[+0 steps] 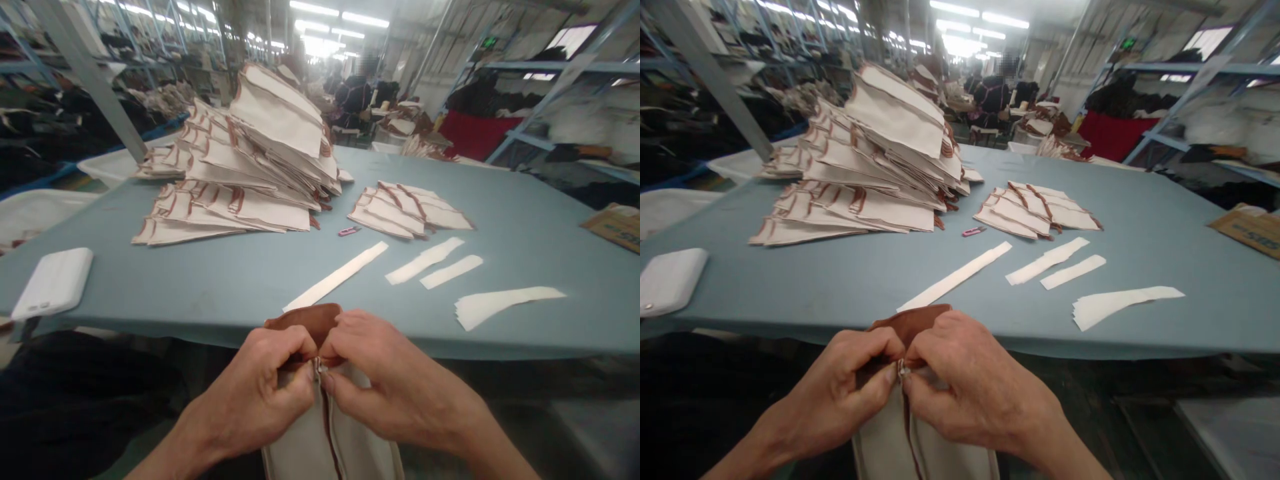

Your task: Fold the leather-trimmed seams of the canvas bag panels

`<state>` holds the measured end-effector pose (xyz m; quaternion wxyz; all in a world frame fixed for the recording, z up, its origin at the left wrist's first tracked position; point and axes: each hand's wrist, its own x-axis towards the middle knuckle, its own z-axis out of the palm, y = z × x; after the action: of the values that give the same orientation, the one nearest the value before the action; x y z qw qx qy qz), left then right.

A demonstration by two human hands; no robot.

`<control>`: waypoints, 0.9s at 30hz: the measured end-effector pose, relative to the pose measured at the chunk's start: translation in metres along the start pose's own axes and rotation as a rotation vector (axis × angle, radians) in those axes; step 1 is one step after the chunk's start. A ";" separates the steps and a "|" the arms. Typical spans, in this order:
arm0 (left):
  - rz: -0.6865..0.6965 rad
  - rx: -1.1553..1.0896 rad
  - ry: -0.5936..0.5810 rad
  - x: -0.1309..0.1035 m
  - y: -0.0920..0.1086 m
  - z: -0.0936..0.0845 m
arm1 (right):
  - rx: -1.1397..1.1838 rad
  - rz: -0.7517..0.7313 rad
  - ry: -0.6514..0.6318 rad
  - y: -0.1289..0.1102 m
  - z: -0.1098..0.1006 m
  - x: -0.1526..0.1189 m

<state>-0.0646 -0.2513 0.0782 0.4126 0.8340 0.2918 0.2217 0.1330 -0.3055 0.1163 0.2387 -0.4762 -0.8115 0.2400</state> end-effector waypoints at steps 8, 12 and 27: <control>-0.058 0.013 -0.091 0.003 -0.003 -0.003 | 0.108 0.057 0.023 0.016 0.013 -0.002; -0.128 -0.003 -0.151 0.005 -0.002 -0.007 | 0.106 0.024 0.087 0.023 0.020 -0.003; -0.247 -0.117 -0.145 0.004 -0.010 -0.006 | 0.154 0.016 0.113 0.032 0.036 0.002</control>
<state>-0.0681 -0.2400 0.0736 0.5047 0.7800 0.3481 0.1253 0.1307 -0.2953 0.0692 0.3179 -0.4757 -0.7721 0.2765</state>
